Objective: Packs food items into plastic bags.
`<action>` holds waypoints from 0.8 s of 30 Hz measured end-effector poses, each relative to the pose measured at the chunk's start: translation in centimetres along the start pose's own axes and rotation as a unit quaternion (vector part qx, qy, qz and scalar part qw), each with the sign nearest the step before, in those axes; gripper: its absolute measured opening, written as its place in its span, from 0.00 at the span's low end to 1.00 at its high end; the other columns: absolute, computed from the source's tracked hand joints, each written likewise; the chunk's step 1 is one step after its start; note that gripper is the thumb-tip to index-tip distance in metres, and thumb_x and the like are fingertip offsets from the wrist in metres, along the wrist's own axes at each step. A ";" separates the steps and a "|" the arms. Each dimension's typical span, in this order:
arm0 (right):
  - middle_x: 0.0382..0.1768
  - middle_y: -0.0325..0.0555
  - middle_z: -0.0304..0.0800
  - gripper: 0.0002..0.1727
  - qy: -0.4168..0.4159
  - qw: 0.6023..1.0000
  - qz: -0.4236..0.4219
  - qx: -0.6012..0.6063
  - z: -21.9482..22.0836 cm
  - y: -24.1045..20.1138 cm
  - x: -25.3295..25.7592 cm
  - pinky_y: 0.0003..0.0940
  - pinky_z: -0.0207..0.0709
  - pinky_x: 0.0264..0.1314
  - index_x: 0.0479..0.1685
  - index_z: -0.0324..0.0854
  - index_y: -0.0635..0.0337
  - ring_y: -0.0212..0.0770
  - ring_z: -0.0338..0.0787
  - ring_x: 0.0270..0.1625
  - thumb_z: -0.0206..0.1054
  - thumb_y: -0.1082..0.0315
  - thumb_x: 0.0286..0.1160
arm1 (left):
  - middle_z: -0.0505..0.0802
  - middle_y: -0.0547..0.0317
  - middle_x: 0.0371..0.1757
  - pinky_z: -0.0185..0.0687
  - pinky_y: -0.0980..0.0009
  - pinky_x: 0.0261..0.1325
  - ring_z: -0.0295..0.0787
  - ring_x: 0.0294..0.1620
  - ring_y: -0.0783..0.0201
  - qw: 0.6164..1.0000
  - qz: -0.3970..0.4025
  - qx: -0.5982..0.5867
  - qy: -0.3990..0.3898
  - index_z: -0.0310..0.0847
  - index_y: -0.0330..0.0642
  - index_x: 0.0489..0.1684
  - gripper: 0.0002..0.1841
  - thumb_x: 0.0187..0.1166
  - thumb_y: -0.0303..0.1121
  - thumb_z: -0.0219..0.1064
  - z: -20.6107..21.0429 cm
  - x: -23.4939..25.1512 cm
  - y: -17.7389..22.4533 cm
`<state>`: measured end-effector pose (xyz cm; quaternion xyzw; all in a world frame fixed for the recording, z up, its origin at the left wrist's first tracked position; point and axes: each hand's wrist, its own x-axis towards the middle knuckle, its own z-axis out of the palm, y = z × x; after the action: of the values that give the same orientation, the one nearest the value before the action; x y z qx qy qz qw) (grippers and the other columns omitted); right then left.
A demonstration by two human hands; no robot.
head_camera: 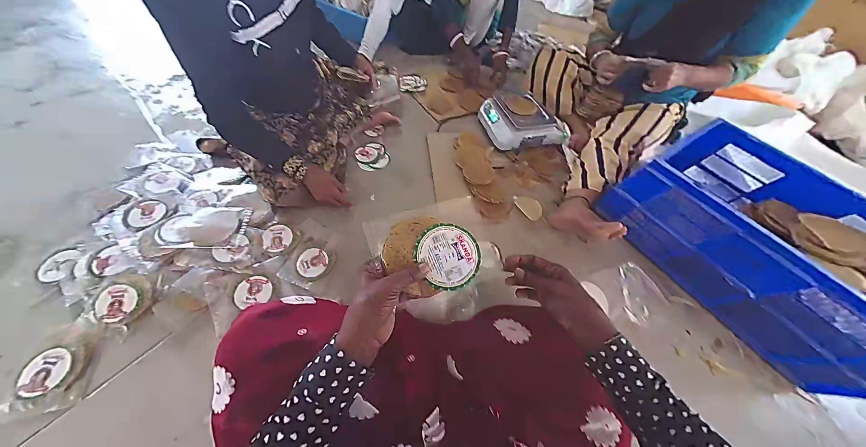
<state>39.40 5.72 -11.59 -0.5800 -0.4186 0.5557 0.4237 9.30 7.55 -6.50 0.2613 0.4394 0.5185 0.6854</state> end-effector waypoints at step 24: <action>0.37 0.58 0.92 0.36 -0.112 0.806 -0.127 -0.567 24.7 -5.9 14.4 0.56 0.82 0.48 0.96 0.48 0.54 0.62 0.93 0.42 0.49 0.68 0.87 | 0.85 0.51 0.38 0.82 0.71 0.35 0.82 0.32 0.65 0.957 0.003 -0.163 0.238 0.73 0.32 0.57 0.10 0.82 0.22 0.63 -5.1 19.3 0.2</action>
<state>15.04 21.83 -10.71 -0.5920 -0.7741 0.2213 0.0361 6.16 25.29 -15.16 0.0161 0.4982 0.6325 0.5929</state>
